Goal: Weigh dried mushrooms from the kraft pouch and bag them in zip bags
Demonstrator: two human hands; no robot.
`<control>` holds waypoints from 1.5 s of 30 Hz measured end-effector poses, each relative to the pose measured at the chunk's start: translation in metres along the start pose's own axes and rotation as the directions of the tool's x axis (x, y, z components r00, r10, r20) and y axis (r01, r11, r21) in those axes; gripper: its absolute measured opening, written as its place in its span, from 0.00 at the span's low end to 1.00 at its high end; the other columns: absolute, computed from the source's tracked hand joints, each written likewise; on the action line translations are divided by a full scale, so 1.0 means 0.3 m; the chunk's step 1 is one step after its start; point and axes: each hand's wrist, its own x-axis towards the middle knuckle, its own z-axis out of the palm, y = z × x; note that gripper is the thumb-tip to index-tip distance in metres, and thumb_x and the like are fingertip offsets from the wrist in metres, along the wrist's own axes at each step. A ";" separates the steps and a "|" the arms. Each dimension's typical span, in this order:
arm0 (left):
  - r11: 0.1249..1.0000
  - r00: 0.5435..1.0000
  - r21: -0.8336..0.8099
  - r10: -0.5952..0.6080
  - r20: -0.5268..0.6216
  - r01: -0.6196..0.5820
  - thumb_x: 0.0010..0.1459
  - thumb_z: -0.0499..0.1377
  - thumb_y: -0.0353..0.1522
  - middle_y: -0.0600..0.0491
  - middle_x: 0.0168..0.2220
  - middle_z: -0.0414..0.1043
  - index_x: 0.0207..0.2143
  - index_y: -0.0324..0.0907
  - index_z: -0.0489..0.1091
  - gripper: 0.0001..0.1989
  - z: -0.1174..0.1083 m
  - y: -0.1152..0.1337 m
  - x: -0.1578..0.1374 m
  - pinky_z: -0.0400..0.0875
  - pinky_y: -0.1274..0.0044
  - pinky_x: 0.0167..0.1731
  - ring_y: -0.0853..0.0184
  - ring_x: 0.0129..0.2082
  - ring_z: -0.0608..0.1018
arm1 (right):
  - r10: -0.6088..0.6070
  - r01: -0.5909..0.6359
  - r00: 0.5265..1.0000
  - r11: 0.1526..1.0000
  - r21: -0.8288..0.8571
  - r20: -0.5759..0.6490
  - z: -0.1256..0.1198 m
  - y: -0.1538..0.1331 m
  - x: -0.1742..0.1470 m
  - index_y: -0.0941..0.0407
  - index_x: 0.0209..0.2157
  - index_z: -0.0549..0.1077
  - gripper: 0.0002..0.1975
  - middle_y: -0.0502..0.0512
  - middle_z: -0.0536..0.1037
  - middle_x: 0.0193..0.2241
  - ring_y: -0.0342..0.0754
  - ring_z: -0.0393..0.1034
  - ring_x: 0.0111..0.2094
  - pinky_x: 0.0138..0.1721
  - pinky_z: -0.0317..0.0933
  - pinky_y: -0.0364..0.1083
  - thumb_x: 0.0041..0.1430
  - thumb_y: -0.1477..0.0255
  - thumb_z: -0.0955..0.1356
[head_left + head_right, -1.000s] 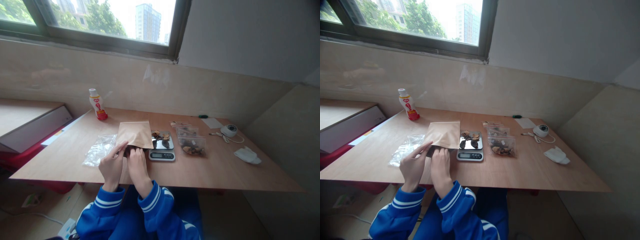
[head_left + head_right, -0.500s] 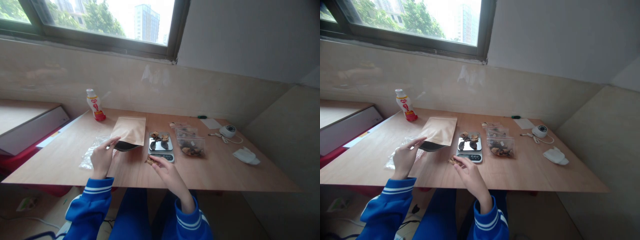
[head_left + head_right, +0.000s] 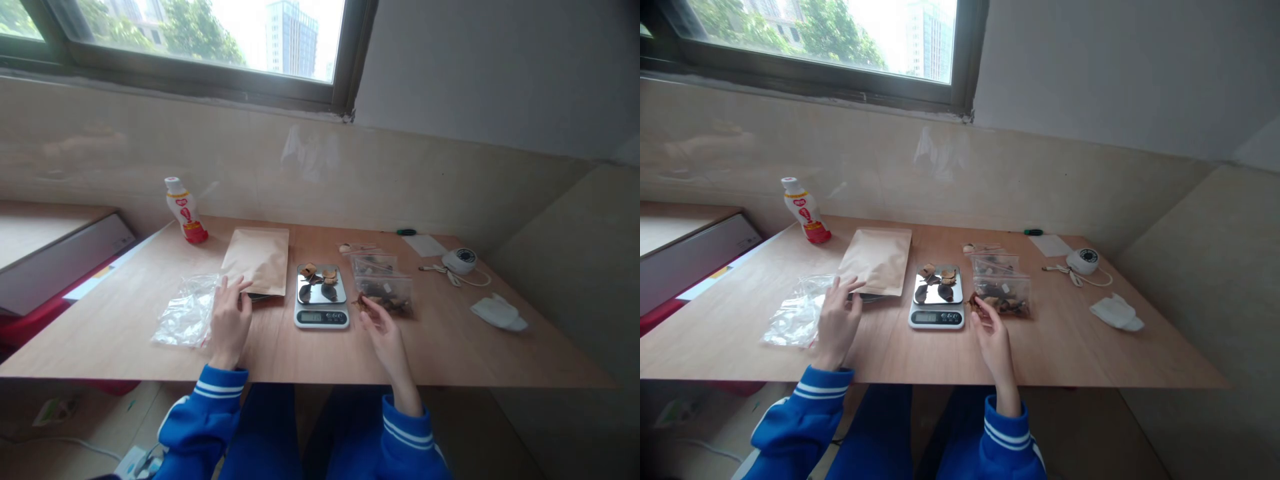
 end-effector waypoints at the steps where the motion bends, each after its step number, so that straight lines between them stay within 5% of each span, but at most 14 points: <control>1: 0.999 0.999 -0.045 0.031 0.019 -0.030 0.61 0.47 0.30 0.49 0.52 0.70 0.45 0.43 0.69 0.15 0.012 0.022 -0.002 0.57 0.66 0.60 0.61 0.62 0.61 | -0.003 0.003 1.000 1.000 -0.005 0.007 -0.002 0.008 0.001 0.56 0.49 0.73 0.23 0.61 0.75 0.50 0.53 0.73 0.44 0.47 0.68 0.54 0.54 0.60 0.68; 5: 0.981 0.977 -0.176 0.118 0.176 -0.087 0.61 0.48 0.31 0.48 0.50 0.71 0.46 0.42 0.68 0.14 0.084 0.092 -0.008 0.62 0.67 0.57 0.62 0.58 0.67 | -0.023 0.024 0.999 1.000 -0.016 0.035 -0.003 0.022 0.001 0.55 0.48 0.73 0.21 0.61 0.73 0.51 0.51 0.73 0.43 0.46 0.68 0.52 0.54 0.62 0.68; 12: 0.938 0.882 -0.258 0.313 0.353 -0.229 0.63 0.49 0.33 0.49 0.51 0.71 0.43 0.43 0.72 0.13 0.175 0.134 -0.016 0.63 0.64 0.57 0.59 0.60 0.64 | -0.031 0.032 0.999 0.998 -0.047 0.022 -0.021 0.057 0.009 0.56 0.47 0.73 0.19 0.61 0.75 0.48 0.49 0.73 0.38 0.42 0.69 0.50 0.54 0.64 0.68; 21: 0.918 0.848 -0.238 0.387 0.362 -0.317 0.62 0.50 0.31 0.50 0.50 0.72 0.41 0.44 0.72 0.12 0.176 0.153 -0.010 0.62 0.63 0.57 0.59 0.60 0.64 | -0.017 0.017 1.000 0.999 -0.045 0.000 -0.029 0.076 0.011 0.56 0.47 0.73 0.19 0.61 0.75 0.48 0.50 0.72 0.39 0.41 0.68 0.49 0.54 0.63 0.68; 33: 0.940 0.851 -0.154 0.341 0.400 -0.304 0.62 0.51 0.37 0.52 0.50 0.73 0.44 0.46 0.70 0.12 0.167 0.148 0.025 0.62 0.65 0.54 0.58 0.58 0.66 | 0.056 -0.055 0.998 0.991 -0.125 -0.002 -0.049 0.083 0.004 0.57 0.45 0.74 0.21 0.62 0.78 0.43 0.52 0.73 0.35 0.37 0.69 0.50 0.53 0.60 0.68; 41: 0.922 0.864 -0.066 0.381 0.330 -0.382 0.63 0.50 0.35 0.50 0.41 0.72 0.43 0.44 0.70 0.12 0.221 0.225 0.108 0.66 0.70 0.42 0.62 0.42 0.72 | 0.076 -0.075 0.997 0.986 -0.147 -0.001 -0.058 0.093 0.006 0.57 0.45 0.74 0.22 0.62 0.78 0.43 0.52 0.73 0.36 0.36 0.69 0.49 0.53 0.58 0.68; 45: 0.891 0.835 0.005 0.424 0.351 -0.454 0.62 0.51 0.34 0.49 0.40 0.70 0.46 0.45 0.70 0.12 0.267 0.277 0.129 0.64 0.71 0.41 0.62 0.39 0.70 | 0.078 -0.077 0.997 0.986 -0.146 0.002 -0.057 0.098 0.008 0.57 0.45 0.74 0.22 0.61 0.78 0.43 0.52 0.73 0.35 0.35 0.69 0.49 0.53 0.58 0.68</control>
